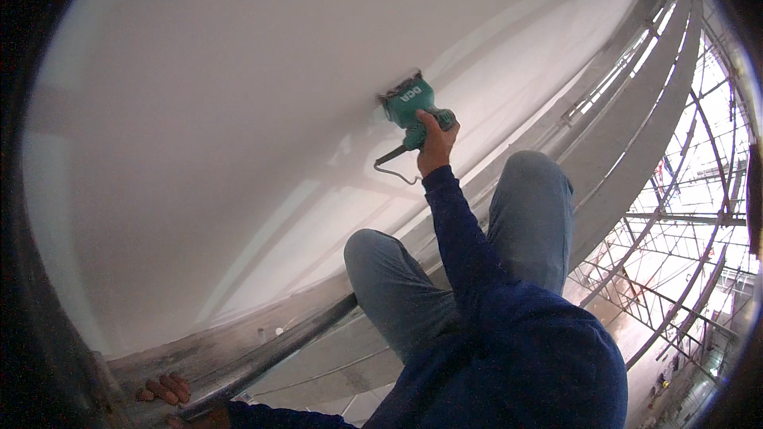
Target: The person uses a green electric sander to smooth a large, curved white surface. They hold a metal scaffolding pole with their left hand for stability while operating the tool with their right hand. The person briefly pauses to wipe the surface with their hand before continuing to sand.
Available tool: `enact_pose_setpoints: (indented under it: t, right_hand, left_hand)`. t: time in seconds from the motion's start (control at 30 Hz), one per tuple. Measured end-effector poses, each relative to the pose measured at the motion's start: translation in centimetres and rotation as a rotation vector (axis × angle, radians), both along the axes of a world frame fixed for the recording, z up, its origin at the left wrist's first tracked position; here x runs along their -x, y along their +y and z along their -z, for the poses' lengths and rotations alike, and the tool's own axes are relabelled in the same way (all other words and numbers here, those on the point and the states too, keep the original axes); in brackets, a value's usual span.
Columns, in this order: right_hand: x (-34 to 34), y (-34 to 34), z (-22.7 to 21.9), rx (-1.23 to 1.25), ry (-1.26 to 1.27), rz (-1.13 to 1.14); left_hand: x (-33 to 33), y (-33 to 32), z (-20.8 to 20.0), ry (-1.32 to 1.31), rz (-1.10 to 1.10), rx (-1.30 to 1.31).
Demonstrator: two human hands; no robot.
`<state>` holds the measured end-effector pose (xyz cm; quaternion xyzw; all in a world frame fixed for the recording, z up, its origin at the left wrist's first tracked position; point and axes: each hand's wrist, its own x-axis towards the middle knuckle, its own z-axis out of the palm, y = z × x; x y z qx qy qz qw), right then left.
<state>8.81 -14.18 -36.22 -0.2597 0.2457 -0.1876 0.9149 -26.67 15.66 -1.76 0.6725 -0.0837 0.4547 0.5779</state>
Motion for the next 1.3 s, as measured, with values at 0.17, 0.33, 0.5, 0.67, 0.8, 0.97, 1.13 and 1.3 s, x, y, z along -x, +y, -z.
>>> enact_pose_setpoints:
  t: [0.17,0.33,0.5,0.67,0.8,0.97,1.13,1.3]
  right_hand:
    - [1.8,2.5,-8.6,0.266,-0.118,-0.051]
    - [4.7,6.7,-12.0,0.449,-0.068,-0.077]
    - [6.0,8.6,-7.3,0.229,0.053,-0.137]
    - [5.4,7.0,0.5,-0.052,0.043,-0.11]
    - [3.7,5.4,3.8,-0.191,0.09,-0.109]
    - [2.9,3.7,0.0,-0.112,0.042,-0.107]
    - [4.0,5.6,-7.9,0.157,-0.138,-0.111]
    - [6.5,9.2,-11.0,0.524,-0.092,-0.162]
  left_hand:
    - [-0.6,-1.0,0.5,0.01,-0.006,0.007]
    - [-0.8,-1.5,0.0,0.022,0.013,-0.001]
    - [-0.5,-1.2,-0.2,-0.036,-0.003,0.046]
    - [0.4,-0.8,-0.2,-0.07,-0.357,0.074]
    - [0.2,-0.8,-0.7,-0.061,-0.246,0.003]
    - [-0.7,-1.2,-1.3,-0.034,-0.109,-0.037]
    - [-1.2,-1.9,-1.3,-0.018,-0.094,-0.047]
    - [-1.3,-2.4,-1.4,0.014,-0.103,-0.064]
